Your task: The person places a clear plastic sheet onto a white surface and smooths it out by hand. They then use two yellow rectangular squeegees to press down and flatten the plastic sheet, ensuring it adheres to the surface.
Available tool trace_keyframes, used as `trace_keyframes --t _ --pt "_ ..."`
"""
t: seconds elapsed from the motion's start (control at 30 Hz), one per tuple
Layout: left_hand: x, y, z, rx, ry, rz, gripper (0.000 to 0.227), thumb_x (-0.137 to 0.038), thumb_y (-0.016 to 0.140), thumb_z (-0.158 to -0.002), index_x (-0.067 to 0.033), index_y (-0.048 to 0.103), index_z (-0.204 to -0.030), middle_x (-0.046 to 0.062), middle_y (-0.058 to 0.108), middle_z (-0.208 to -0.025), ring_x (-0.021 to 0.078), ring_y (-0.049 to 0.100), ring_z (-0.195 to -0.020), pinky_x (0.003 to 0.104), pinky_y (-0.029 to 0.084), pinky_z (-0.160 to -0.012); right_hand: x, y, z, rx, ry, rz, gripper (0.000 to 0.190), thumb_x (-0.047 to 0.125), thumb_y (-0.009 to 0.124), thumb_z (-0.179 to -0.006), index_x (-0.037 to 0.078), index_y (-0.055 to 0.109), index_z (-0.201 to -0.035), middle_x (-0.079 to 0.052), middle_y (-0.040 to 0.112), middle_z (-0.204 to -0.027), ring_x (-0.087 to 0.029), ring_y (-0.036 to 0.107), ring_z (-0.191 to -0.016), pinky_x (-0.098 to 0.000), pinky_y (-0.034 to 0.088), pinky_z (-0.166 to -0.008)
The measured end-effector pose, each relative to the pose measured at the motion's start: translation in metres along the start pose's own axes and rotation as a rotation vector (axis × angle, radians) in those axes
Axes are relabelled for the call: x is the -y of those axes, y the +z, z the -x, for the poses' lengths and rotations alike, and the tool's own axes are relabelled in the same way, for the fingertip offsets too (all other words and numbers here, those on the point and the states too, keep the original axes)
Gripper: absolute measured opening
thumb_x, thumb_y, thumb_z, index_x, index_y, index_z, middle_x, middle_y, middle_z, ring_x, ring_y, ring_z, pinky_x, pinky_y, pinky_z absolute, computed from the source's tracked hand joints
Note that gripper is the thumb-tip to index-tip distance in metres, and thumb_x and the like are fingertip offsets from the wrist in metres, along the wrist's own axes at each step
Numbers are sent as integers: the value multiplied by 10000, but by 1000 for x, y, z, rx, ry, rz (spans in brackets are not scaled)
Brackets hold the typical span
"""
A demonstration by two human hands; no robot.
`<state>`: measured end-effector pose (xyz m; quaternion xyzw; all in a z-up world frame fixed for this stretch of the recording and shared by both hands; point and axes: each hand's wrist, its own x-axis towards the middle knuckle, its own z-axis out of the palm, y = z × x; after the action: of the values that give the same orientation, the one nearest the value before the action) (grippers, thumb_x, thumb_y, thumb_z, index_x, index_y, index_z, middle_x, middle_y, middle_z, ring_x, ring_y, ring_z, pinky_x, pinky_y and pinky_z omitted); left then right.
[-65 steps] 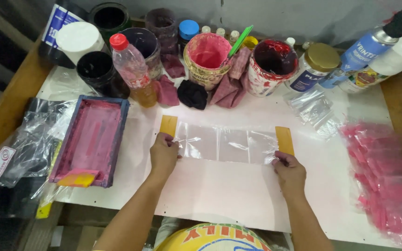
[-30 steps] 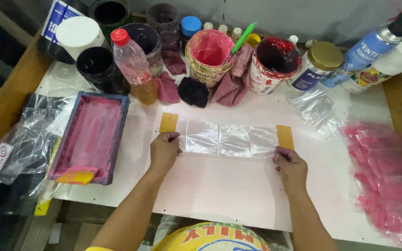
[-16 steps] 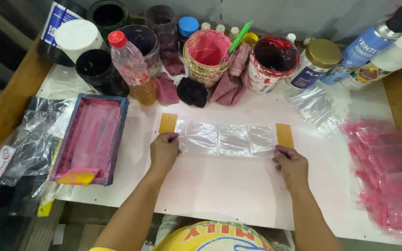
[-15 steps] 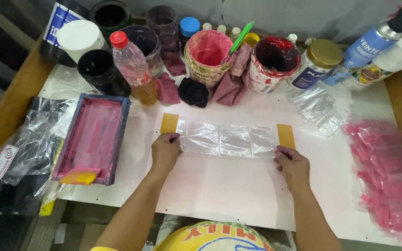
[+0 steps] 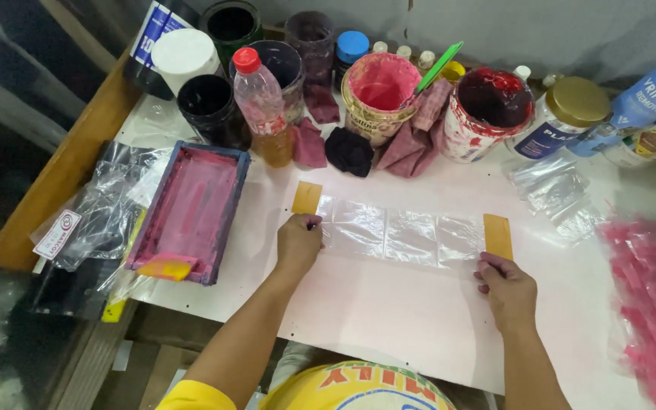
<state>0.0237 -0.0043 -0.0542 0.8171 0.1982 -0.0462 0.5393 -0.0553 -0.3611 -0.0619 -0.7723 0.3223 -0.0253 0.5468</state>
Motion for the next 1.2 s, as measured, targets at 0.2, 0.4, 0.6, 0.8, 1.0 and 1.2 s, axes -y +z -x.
trace_keyframes --t 0.2,0.4,0.6,0.8,1.0,1.2 --pt "5 5 -5 10 59 -51 208 -25 646 -883 33 757 -1049 186 697 -879 204 718 -561 273 608 -522 3 -1 4 12 -12 7 300 32 648 -1000 -53 672 -1287 -281 691 -1097 -266 692 -929 -303 590 -746" --pt "-4 4 7 -17 82 -135 221 -45 654 -878 4 775 -1057 176 692 -908 264 749 -672 306 637 -607 1 -1 -1 6 2 7 297 35 658 -985 -40 685 -1271 -269 700 -1086 -253 695 -891 -292 597 -719" --pt "-4 5 13 -74 162 -255 205 -65 668 -870 -38 794 -1029 170 724 -951 326 744 -896 394 626 -809 7 -1 4 -7 16 -6 289 48 669 -974 -25 696 -1252 -246 713 -1042 -231 697 -851 -277 601 -701" --pt "0 6 10 -69 148 -263 199 -67 676 -862 -62 799 -1019 141 722 -940 287 751 -850 343 637 -728 6 -2 2 3 23 8 289 45 652 -980 -17 697 -1258 -224 722 -1017 -195 683 -812 -257 604 -702" --pt "2 9 6 -48 81 -236 205 -84 666 -865 -60 787 -1028 142 709 -941 253 747 -800 318 641 -696 10 -2 4 5 21 2 294 44 660 -975 -37 692 -1255 -243 718 -1066 -221 703 -882 -282 606 -717" --pt "2 10 6 -43 111 -255 210 -67 660 -868 -37 781 -1038 159 698 -948 289 747 -837 335 648 -675 9 -2 2 5 23 14 286 50 655 -984 -30 695 -1255 -238 720 -1023 -216 694 -844 -275 607 -700"
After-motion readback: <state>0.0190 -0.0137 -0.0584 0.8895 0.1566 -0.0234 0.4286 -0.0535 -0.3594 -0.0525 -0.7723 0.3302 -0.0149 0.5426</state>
